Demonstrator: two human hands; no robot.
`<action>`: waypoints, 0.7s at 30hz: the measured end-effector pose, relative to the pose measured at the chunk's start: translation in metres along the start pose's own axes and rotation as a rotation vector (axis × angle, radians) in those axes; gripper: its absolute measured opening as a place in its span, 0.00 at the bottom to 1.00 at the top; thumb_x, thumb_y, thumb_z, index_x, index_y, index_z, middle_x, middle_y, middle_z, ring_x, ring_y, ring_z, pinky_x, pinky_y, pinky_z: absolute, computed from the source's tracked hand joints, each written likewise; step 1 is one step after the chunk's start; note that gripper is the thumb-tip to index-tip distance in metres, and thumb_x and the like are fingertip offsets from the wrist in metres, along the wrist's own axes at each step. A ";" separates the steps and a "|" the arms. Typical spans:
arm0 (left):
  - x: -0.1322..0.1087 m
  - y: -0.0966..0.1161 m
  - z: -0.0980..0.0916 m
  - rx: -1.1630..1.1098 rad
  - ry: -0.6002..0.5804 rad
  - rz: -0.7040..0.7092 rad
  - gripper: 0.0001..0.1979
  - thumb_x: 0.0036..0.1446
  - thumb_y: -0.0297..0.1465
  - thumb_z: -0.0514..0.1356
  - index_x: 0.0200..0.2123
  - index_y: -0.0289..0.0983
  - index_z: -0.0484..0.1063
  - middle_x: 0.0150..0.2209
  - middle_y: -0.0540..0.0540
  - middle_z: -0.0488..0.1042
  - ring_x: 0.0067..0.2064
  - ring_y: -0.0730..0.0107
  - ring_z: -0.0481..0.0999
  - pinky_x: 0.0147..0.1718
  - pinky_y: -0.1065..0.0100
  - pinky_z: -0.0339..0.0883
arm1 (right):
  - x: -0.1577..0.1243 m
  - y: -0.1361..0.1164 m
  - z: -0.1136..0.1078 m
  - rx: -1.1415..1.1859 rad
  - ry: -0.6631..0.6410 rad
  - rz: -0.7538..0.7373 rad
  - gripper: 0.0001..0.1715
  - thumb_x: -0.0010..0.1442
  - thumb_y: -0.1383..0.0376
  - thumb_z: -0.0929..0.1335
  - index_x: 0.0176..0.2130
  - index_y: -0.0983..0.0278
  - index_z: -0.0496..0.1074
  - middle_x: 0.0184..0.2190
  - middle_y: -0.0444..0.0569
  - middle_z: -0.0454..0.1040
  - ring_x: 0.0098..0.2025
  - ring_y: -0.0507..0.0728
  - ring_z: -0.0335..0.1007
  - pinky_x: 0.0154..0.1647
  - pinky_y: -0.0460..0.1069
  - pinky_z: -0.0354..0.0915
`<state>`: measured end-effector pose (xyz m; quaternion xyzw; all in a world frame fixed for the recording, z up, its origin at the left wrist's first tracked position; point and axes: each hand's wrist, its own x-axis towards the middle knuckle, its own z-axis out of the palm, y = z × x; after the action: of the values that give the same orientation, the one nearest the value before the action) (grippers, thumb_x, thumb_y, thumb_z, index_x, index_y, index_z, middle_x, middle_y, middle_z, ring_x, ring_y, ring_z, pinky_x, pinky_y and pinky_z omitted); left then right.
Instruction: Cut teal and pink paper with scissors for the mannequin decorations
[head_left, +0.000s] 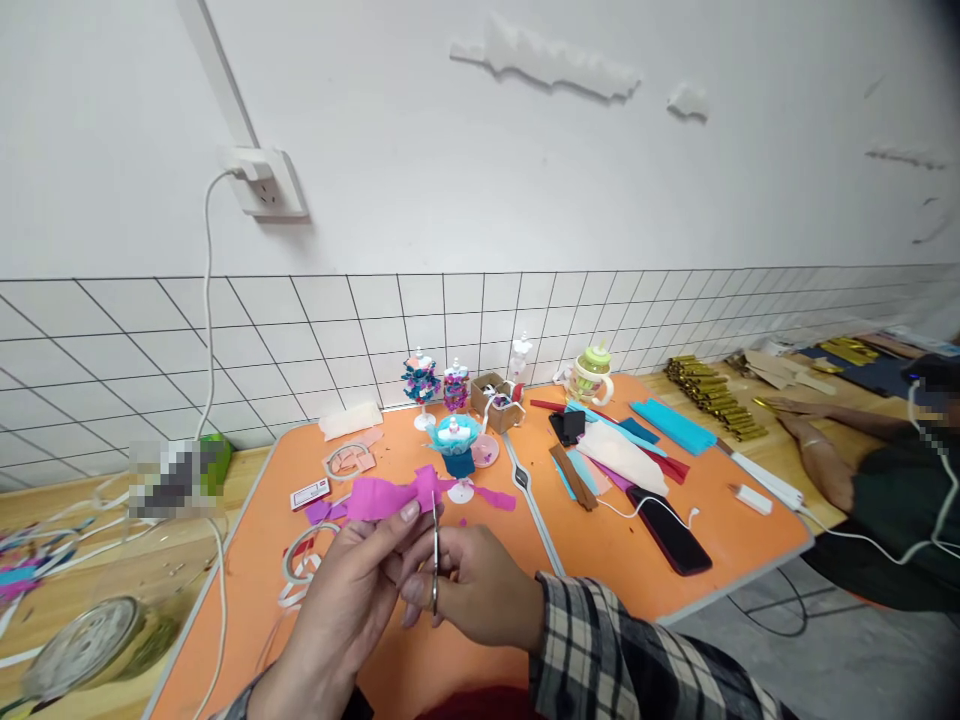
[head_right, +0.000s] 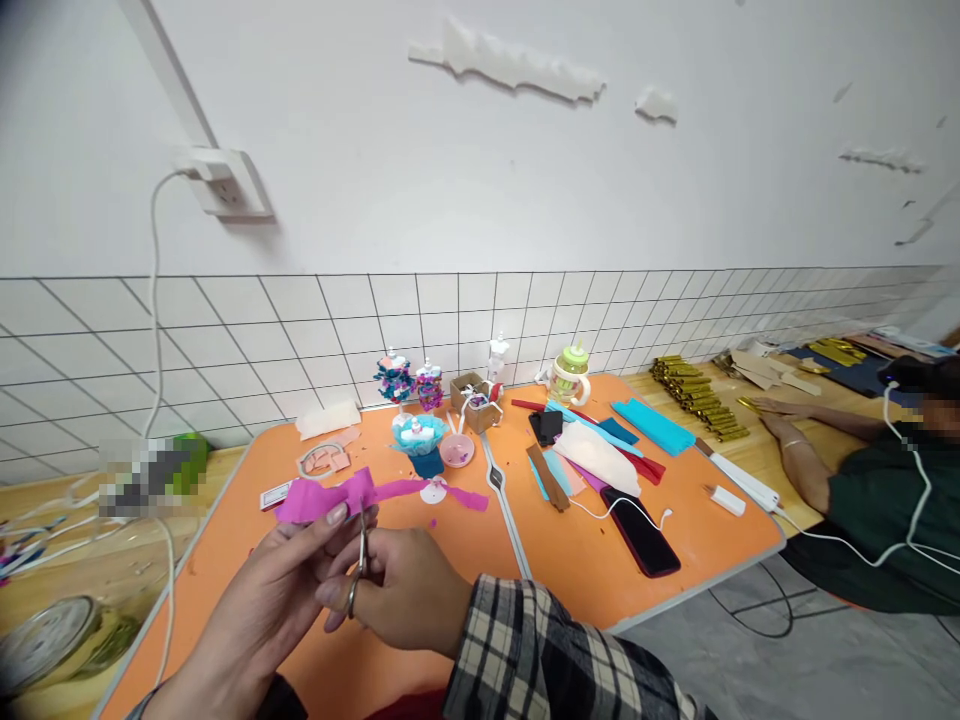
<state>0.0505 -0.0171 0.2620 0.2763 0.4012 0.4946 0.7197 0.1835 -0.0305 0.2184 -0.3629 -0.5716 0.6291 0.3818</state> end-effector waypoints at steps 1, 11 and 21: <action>0.000 0.002 0.000 0.000 0.008 0.013 0.18 0.36 0.36 0.81 0.24 0.33 0.78 0.19 0.49 0.76 0.19 0.71 0.76 0.17 0.73 0.74 | 0.000 -0.004 -0.001 -0.009 -0.013 0.009 0.20 0.56 0.52 0.75 0.36 0.66 0.73 0.25 0.45 0.75 0.24 0.51 0.71 0.28 0.46 0.67; 0.001 0.004 0.000 0.031 -0.034 0.013 0.19 0.39 0.39 0.79 0.24 0.34 0.75 0.16 0.53 0.71 0.11 0.72 0.67 0.05 0.72 0.62 | 0.005 -0.010 0.003 -0.073 -0.037 0.004 0.13 0.58 0.58 0.73 0.36 0.65 0.74 0.25 0.45 0.77 0.26 0.51 0.70 0.30 0.46 0.67; 0.003 0.006 -0.003 0.038 -0.050 0.012 0.19 0.39 0.39 0.79 0.23 0.33 0.75 0.15 0.52 0.72 0.12 0.68 0.71 0.07 0.72 0.65 | 0.006 -0.004 0.005 -0.026 -0.005 -0.044 0.23 0.56 0.48 0.74 0.35 0.65 0.73 0.24 0.45 0.76 0.24 0.51 0.70 0.28 0.46 0.66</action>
<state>0.0454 -0.0122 0.2647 0.3047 0.3906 0.4841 0.7213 0.1766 -0.0275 0.2227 -0.3535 -0.5885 0.6141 0.3893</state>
